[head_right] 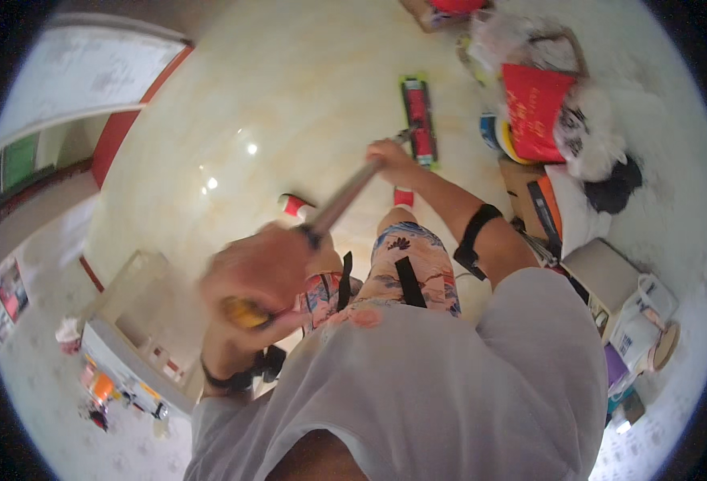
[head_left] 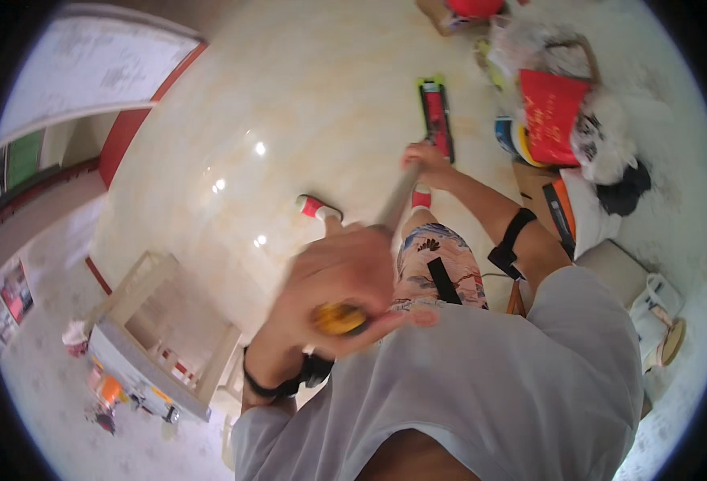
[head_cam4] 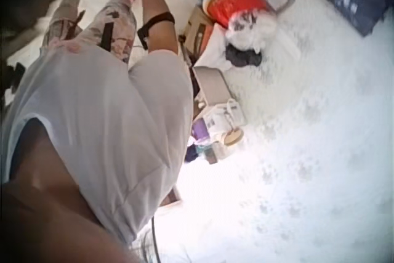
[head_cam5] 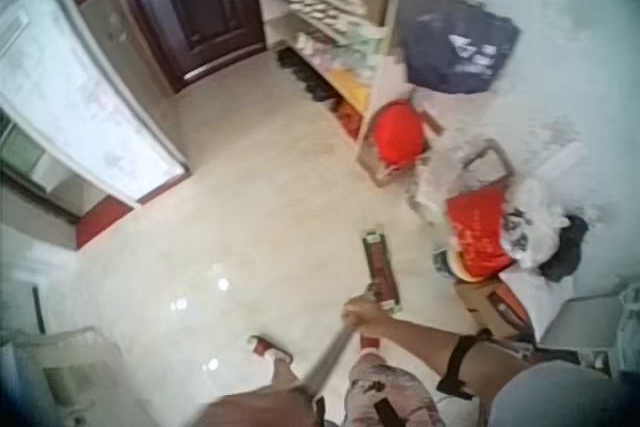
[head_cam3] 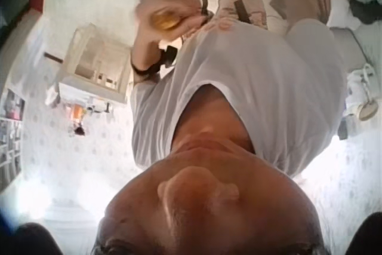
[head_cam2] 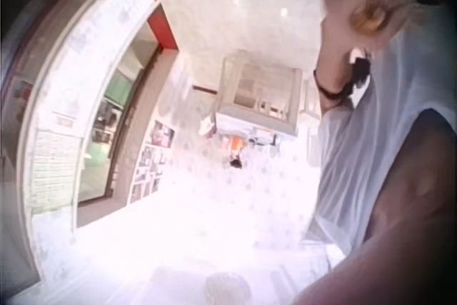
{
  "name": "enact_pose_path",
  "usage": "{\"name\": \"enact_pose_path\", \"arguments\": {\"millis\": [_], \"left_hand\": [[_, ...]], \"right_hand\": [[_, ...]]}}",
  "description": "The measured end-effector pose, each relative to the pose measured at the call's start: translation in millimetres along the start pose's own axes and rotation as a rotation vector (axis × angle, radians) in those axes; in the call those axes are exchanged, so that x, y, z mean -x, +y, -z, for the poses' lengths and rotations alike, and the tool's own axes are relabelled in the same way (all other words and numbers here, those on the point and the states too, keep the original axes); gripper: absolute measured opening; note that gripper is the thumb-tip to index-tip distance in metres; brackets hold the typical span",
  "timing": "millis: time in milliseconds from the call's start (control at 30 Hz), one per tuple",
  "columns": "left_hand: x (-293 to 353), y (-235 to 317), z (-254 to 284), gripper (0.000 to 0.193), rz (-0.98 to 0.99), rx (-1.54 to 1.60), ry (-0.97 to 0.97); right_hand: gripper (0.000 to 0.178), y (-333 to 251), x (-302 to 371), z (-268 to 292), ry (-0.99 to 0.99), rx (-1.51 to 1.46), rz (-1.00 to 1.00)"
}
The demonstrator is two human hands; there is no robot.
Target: The person mops the floor using a flat mop, moving through a cluttered living area and into the kitchen. They push the mop back and forth across tiled surfaces, navigating around furniture and cabinets.
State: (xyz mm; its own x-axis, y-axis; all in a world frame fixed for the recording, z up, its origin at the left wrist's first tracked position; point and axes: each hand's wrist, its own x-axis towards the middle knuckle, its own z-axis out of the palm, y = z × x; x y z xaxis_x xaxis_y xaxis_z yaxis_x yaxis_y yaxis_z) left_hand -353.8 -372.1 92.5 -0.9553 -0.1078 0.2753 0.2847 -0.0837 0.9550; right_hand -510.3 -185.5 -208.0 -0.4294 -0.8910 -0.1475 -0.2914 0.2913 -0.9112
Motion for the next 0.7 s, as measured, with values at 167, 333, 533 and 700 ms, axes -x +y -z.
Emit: {"name": "enact_pose_path", "arguments": {"millis": [167,333,533,700], "left_hand": [[72,100,144,0.021,-0.086,-0.254,0.224],[103,96,218,0.026,0.011,-0.572,0.447],[114,78,242,0.024,0.126,-0.806,0.399],[100,176,272,0.021,-0.275,-0.580,0.257]], "right_hand": [[0.012,-128,-162,-227,-0.014,-0.271,0.389],[0.005,-192,-268,-398,-0.042,-0.456,0.409],[0.005,-205,-325,-410,-0.369,-0.251,0.449],[0.008,-281,-305,-306,-0.335,0.009,0.428]]}}
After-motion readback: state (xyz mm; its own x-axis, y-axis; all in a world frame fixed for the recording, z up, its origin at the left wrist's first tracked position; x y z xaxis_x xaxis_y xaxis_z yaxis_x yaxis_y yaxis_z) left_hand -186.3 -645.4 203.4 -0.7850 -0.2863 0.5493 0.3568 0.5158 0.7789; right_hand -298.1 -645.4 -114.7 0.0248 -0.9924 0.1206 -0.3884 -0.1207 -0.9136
